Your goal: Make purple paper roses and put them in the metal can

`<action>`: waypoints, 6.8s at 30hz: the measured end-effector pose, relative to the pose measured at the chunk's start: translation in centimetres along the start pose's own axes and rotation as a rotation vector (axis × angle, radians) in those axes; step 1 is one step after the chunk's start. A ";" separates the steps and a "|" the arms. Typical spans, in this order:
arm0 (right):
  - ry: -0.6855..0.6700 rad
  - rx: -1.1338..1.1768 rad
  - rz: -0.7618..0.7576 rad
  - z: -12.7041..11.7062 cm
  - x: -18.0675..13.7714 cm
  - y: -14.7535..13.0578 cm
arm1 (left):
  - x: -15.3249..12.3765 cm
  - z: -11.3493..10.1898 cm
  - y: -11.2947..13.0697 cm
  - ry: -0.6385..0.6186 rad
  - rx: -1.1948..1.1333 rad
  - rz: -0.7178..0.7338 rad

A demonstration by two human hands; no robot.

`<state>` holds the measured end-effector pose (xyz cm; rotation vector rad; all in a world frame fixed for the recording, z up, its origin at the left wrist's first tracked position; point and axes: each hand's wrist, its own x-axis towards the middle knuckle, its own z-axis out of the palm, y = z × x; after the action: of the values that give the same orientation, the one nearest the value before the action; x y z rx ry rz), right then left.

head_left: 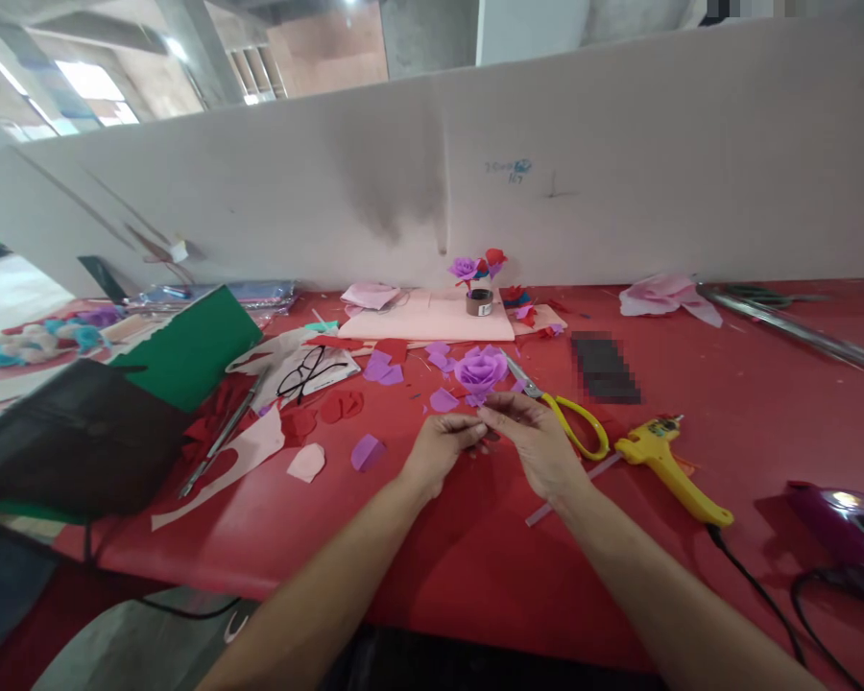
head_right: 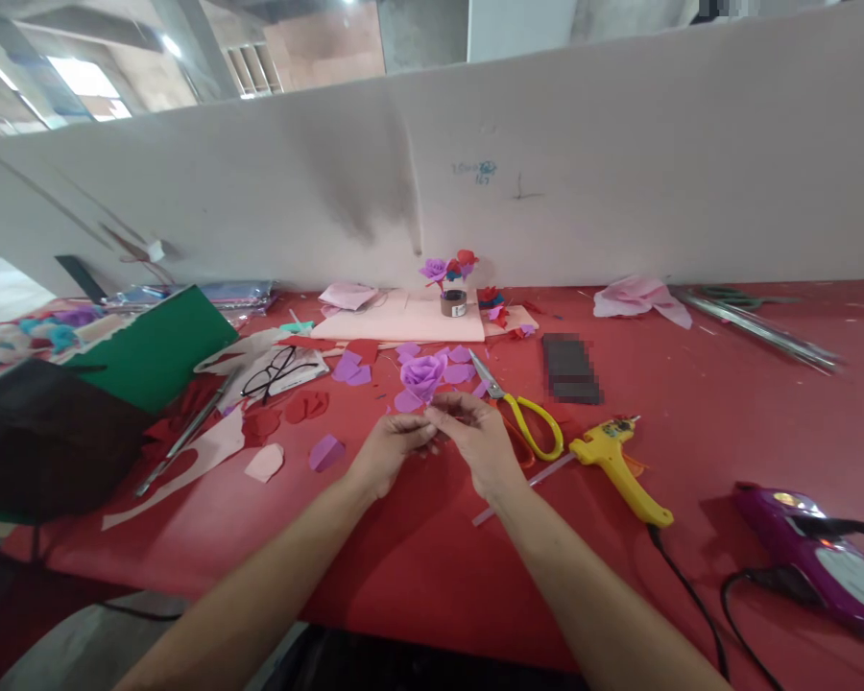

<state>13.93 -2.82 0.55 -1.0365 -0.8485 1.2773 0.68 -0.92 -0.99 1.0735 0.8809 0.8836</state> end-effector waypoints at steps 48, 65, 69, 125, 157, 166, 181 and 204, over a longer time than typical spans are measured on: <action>0.042 -0.152 0.116 -0.8 0.9 0.8 | 4.5 -6.2 0.6 0.558 -0.105 0.485; -0.086 -0.683 -0.209 -0.9 0.8 2.0 | 3.9 -8.0 2.3 0.659 -0.319 0.511; -0.035 -0.741 -0.269 -1.4 1.5 1.3 | 3.1 -10.1 3.8 0.785 -0.441 0.626; 0.019 -1.084 -0.160 1.6 11.2 0.1 | 1.8 -6.2 3.7 0.544 -0.358 0.209; 0.134 -0.873 -0.268 0.0 5.6 2.1 | 1.7 -3.5 1.7 0.517 -0.205 0.147; 0.119 -1.436 -0.223 0.1 7.3 0.3 | 1.3 -3.5 2.2 0.589 -0.186 0.340; 0.020 -1.001 -0.196 3.4 9.6 0.4 | 1.7 -3.6 2.4 0.502 -0.410 0.280; 0.085 -0.041 -0.046 2.2 2.6 1.5 | 0.9 -2.3 1.8 0.282 -0.239 0.115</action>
<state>11.74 0.07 -0.25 -1.0909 -0.8318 1.1731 -1.37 1.10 0.03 0.8093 0.9249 1.2251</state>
